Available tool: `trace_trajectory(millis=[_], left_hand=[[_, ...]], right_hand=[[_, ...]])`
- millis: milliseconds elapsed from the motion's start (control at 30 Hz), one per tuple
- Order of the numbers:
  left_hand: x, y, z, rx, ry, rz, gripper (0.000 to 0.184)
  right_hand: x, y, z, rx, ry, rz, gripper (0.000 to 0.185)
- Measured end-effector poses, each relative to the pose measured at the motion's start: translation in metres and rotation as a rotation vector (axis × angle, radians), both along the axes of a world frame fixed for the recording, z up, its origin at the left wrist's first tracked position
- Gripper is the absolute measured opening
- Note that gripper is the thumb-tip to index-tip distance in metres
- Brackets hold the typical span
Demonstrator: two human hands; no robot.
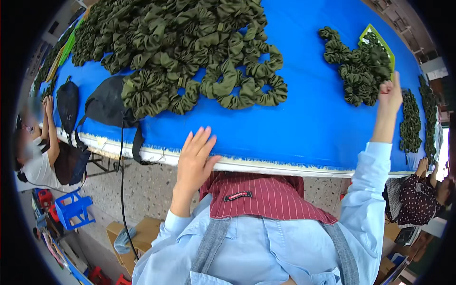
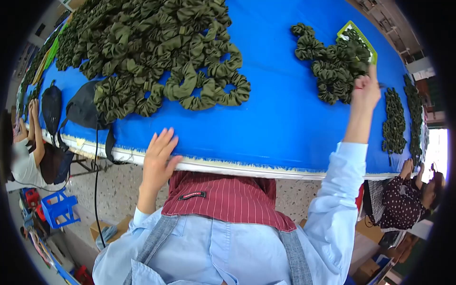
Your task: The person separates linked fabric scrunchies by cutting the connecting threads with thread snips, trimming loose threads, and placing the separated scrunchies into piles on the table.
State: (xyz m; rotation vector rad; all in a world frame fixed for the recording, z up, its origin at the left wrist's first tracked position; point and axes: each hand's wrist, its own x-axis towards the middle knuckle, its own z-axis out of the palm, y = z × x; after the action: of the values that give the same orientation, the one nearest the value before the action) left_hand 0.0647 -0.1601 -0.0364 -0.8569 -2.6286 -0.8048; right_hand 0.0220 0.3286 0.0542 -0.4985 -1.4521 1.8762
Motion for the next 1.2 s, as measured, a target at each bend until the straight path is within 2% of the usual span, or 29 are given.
trace_trajectory(millis=[67, 100, 200, 233, 300, 333, 400, 467, 500, 567, 633, 667, 733, 833, 900, 967, 1000, 1067, 1133, 1200], left_hand=[[0.013, -0.022, -0.017, 0.349, -0.194, 0.092, 0.020], [0.011, -0.020, -0.015, 0.349, -0.191, 0.081, 0.020], [0.015, -0.011, 0.004, 0.591, -0.368, 0.404, 0.016], [0.014, -0.008, 0.008, 0.666, -0.419, 0.513, 0.014], [0.013, 0.006, 0.013, 0.690, -0.393, 0.401, 0.013], [0.012, 0.014, 0.017, 0.688, -0.384, 0.393, 0.013], [0.006, 0.030, 0.023, 0.646, -0.401, 0.161, 0.013], [0.001, 0.042, 0.021, 0.649, -0.475, 0.011, 0.032], [-0.002, 0.049, 0.022, 0.648, -0.462, 0.009, 0.032], [-0.009, 0.060, 0.023, 0.770, -0.614, 0.018, 0.062], [-0.021, 0.062, 0.024, 0.848, -0.666, 0.077, 0.084], [-0.028, 0.065, 0.025, 0.848, -0.664, 0.077, 0.084], [-0.044, 0.072, 0.029, 1.146, -0.720, 0.274, 0.089], [-0.070, 0.083, 0.042, 1.293, -0.796, 0.316, 0.090], [-0.094, 0.089, 0.038, 1.448, -0.931, 0.145, 0.078], [-0.115, 0.105, 0.042, 1.310, -0.881, 0.068, 0.058], [-0.128, 0.113, 0.042, 1.293, -0.902, 0.064, 0.058], [-0.162, 0.129, 0.043, 1.438, -0.955, 0.227, 0.040], [-0.210, 0.131, 0.056, 1.574, -0.915, 0.172, 0.046], [-0.259, 0.124, 0.078, 1.528, -0.730, 0.119, 0.052]], right_hand=[[-0.022, -0.062, 0.007, 0.091, -0.023, 0.018, 0.012], [-0.020, -0.061, 0.009, 0.134, -0.041, 0.027, 0.010], [-0.037, -0.134, -0.016, 0.169, -0.295, 0.325, 0.016], [-0.045, -0.151, -0.024, 0.187, -0.304, 0.397, 0.023], [-0.072, -0.176, -0.035, 0.266, -0.337, 0.437, 0.025], [-0.083, -0.187, -0.036, 0.476, -0.328, 0.391, 0.027], [-0.109, -0.196, -0.057, 0.561, -0.310, 0.432, 0.025], [-0.114, -0.192, -0.048, 0.479, -0.456, 0.637, 0.023], [-0.108, -0.190, -0.032, 0.482, -0.443, 0.636, 0.023], [-0.080, -0.185, 0.017, 0.018, -0.184, 0.449, 0.017], [-0.053, -0.149, 0.038, -0.019, -0.091, 0.398, 0.020], [-0.037, -0.124, 0.045, -0.061, -0.005, 0.339, 0.023], [0.006, -0.087, 0.064, -0.131, 0.093, 0.199, 0.027], [0.075, -0.048, 0.064, -0.167, 0.291, 0.199, 0.029], [0.107, -0.047, 0.046, -0.133, 0.245, 0.099, 0.026], [0.128, -0.033, 0.007, -0.021, 0.146, 0.071, 0.023], [0.134, -0.038, 0.001, -0.029, 0.136, 0.051, 0.023], [0.141, -0.058, -0.009, -0.061, 0.127, 0.186, 0.022], [0.147, -0.073, -0.001, -0.036, 0.144, 0.151, 0.023], [0.152, -0.090, 0.013, 0.017, 0.160, 0.137, 0.024]])
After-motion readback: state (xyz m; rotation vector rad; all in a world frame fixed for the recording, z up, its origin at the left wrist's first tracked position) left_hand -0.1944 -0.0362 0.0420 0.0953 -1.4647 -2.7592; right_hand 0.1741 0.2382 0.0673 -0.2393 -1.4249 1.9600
